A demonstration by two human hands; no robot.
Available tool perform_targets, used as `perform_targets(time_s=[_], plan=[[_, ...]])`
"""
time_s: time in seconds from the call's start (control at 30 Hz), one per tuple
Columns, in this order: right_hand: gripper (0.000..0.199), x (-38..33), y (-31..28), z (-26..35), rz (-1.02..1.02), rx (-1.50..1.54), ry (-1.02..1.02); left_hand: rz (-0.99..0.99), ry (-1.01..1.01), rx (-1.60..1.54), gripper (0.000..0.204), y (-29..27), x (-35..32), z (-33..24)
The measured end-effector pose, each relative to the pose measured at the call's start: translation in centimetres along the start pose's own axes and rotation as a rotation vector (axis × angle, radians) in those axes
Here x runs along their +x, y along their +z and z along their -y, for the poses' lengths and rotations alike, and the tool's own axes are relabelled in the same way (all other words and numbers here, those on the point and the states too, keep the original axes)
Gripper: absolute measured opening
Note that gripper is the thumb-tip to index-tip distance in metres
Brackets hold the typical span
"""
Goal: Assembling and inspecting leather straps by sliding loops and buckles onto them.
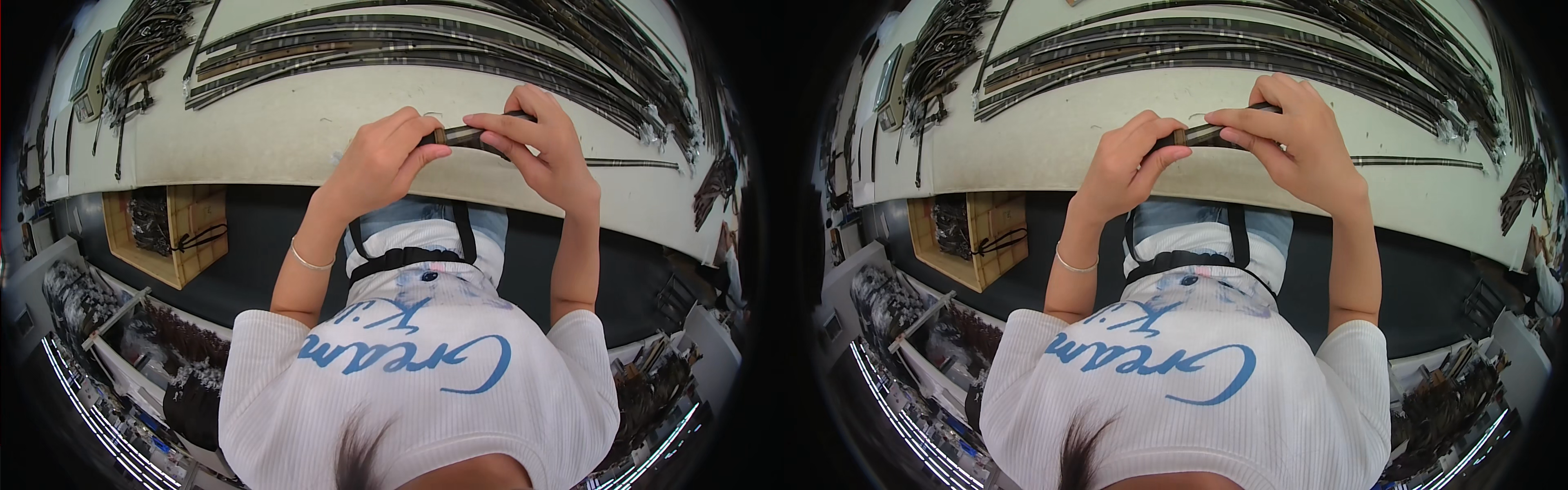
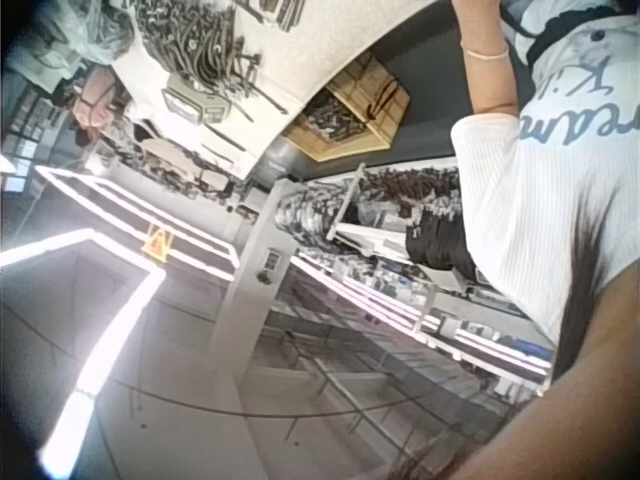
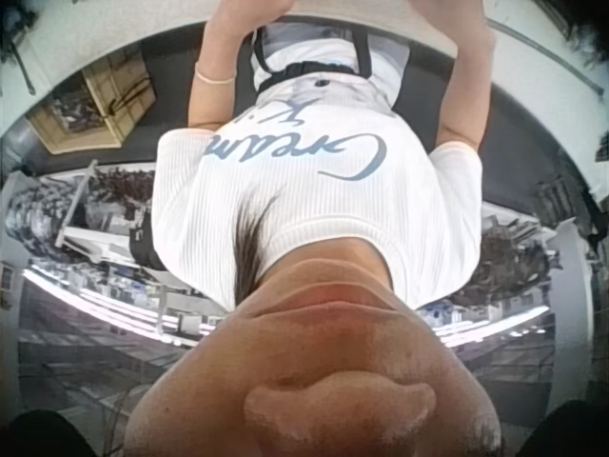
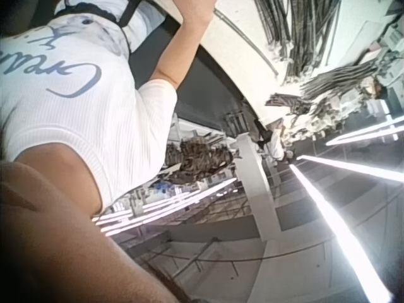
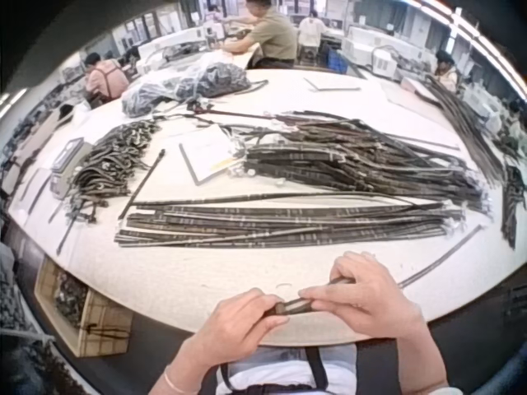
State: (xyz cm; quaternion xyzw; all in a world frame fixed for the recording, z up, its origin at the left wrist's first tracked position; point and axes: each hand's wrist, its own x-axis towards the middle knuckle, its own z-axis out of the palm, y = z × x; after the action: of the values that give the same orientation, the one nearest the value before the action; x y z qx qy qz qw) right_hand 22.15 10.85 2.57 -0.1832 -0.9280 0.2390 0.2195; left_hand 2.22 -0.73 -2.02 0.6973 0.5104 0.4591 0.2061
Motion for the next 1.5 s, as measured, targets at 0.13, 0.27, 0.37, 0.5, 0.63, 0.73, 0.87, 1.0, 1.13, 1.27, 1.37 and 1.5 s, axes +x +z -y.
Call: perform_targets(time_s=[0.13, 0.27, 0.37, 0.5, 0.63, 0.73, 0.87, 1.0, 1.13, 1.27, 1.37, 1.5], plan=[[0.020, 0.1, 0.4, -0.8, 0.029, 0.160, 0.025, 0.002, 0.002, -0.008, 0.020, -0.1, 0.1, -0.2], [0.021, -0.3, 1.2, -0.8, 0.015, 0.266, 0.074, 0.000, -0.024, -0.037, 0.019, -0.2, 0.0, -0.2], [0.020, -0.6, 1.7, -0.1, -0.047, 0.222, 0.102, -0.009, -0.048, -0.053, 0.018, -0.2, -0.2, -0.2], [0.017, -0.7, 1.7, 0.9, -0.103, 0.141, 0.106, -0.022, -0.062, -0.081, 0.016, 0.1, -0.3, -0.2], [0.017, -0.2, 1.6, 1.0, -0.123, -0.037, 0.006, -0.006, -0.093, -0.099, 0.016, 0.1, -0.4, -0.3], [0.018, 0.1, 2.0, 1.2, -0.151, -0.117, -0.078, -0.020, -0.079, -0.105, 0.016, 0.1, -0.1, -0.4], [0.018, 0.1, 1.8, 1.2, -0.127, -0.043, -0.098, -0.008, -0.052, -0.083, 0.015, 0.1, 0.0, -0.4], [0.018, 0.1, 2.1, 1.6, -0.152, -0.008, -0.056, -0.007, -0.054, -0.097, 0.015, 0.4, -0.2, -0.2], [0.014, 0.0, 2.7, 2.4, -0.184, 0.054, 0.060, -0.006, -0.091, -0.106, 0.015, 0.3, -0.2, -0.5], [0.010, -0.1, 3.2, 2.8, -0.211, 0.063, 0.127, -0.001, -0.122, -0.101, 0.014, 0.5, -0.4, -0.4], [0.010, 0.0, 3.2, 3.1, -0.222, 0.049, 0.137, 0.008, -0.162, -0.185, 0.017, 0.2, -0.2, -0.5], [0.009, 0.0, 3.0, 3.1, -0.202, 0.049, 0.138, 0.085, -0.387, -0.524, 0.023, -0.4, -0.6, -0.7]])
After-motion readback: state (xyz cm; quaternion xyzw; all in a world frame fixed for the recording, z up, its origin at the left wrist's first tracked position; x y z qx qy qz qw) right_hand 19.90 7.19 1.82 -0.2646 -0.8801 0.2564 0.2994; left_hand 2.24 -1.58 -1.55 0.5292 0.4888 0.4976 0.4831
